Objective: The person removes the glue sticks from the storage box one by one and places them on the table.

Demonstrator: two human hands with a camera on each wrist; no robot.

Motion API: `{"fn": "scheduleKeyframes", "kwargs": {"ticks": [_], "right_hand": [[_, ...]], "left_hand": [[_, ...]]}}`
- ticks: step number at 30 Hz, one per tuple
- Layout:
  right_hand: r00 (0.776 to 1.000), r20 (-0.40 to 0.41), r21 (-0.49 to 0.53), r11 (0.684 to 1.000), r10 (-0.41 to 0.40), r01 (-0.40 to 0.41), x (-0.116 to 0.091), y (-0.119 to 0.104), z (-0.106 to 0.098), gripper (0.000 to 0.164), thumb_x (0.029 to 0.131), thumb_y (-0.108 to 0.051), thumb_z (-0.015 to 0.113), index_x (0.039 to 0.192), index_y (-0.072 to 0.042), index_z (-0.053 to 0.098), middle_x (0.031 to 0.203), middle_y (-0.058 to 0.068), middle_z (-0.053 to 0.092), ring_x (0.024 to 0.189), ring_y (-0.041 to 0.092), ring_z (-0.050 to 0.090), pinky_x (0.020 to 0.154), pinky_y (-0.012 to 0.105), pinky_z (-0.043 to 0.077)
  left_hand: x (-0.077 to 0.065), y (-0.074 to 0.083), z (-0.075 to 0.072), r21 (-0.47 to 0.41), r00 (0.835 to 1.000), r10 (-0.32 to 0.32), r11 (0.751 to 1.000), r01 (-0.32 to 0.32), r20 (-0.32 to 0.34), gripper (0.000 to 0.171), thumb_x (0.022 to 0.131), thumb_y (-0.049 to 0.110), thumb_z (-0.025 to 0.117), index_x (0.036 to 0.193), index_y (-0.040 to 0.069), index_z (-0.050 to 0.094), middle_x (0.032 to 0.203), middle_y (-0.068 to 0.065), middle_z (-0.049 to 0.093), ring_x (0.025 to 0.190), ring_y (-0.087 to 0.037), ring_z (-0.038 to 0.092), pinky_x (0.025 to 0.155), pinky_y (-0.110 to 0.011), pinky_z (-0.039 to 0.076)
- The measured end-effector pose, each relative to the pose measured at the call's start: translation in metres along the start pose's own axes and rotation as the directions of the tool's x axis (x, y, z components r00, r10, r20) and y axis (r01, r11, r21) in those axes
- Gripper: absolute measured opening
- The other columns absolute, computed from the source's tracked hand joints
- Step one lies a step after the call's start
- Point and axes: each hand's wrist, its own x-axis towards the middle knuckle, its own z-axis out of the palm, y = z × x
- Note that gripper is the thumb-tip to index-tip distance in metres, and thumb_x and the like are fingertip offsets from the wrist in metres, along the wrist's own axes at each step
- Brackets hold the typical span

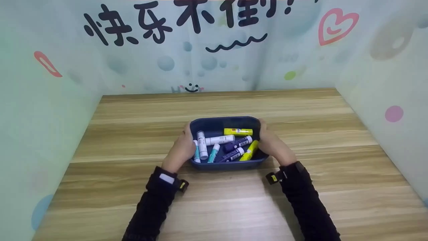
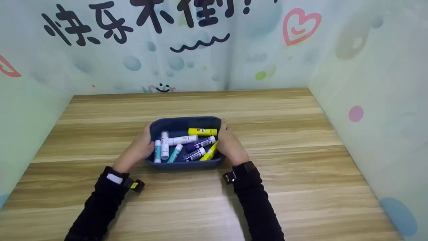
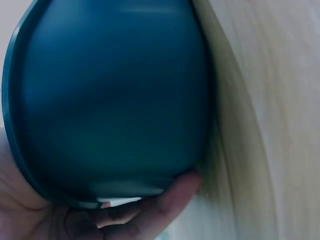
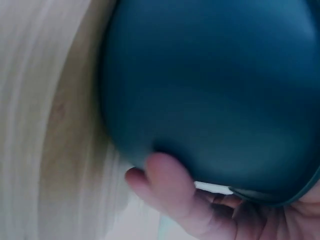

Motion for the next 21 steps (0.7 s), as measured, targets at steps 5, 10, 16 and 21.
{"fn": "scheduleKeyframes", "kwargs": {"ticks": [5,10,16,21], "right_hand": [[0.999,0.022,0.022,0.999,0.039,-0.039,-0.004,-0.004,-0.002,0.078,0.077,0.01,0.042,0.143,0.009,-0.001,0.12,0.043,0.046,0.096,0.042,0.058,0.086,0.049,0.047],[0.998,0.046,0.025,0.998,0.05,-0.051,-0.006,-0.006,-0.004,0.081,0.075,0.01,0.044,0.141,0.011,-0.001,0.126,0.045,0.038,0.104,0.045,0.055,0.09,0.049,0.046],[0.996,0.075,0.032,0.999,0.039,-0.042,-0.01,-0.008,-0.006,0.08,0.073,0.01,0.045,0.14,0.011,0.001,0.115,0.041,0.049,0.1,0.043,0.057,0.087,0.049,0.047],[0.994,0.101,0.021,0.999,0.034,-0.036,-0.013,-0.009,-0.008,0.077,0.073,0.008,0.045,0.138,0.011,0.003,0.11,0.04,0.052,0.098,0.044,0.058,0.086,0.049,0.048]], "left_hand": [[-0.003,0.003,0.0,0.021,1.0,-0.021,1.0,0.021,0.006,0.062,0.088,-0.002,0.04,0.144,-0.001,0.013,0.119,-0.036,0.051,0.106,-0.043,0.055,0.092,-0.051,0.043],[-0.007,0.008,-0.002,0.014,0.999,-0.042,0.999,0.042,0.022,0.061,0.088,-0.003,0.039,0.142,-0.002,0.012,0.121,-0.036,0.049,0.109,-0.044,0.054,0.094,-0.051,0.042],[-0.012,0.012,-0.005,0.031,0.993,-0.09,0.996,0.088,0.073,0.063,0.085,-0.005,0.038,0.141,-0.002,0.009,0.126,-0.038,0.044,0.113,-0.044,0.051,0.097,-0.05,0.041],[-0.011,0.012,-0.005,0.031,0.984,-0.132,0.991,0.129,0.118,0.064,0.087,-0.003,0.037,0.143,-0.003,0.005,0.135,-0.036,0.036,0.119,-0.045,0.046,0.101,-0.05,0.037]]}}
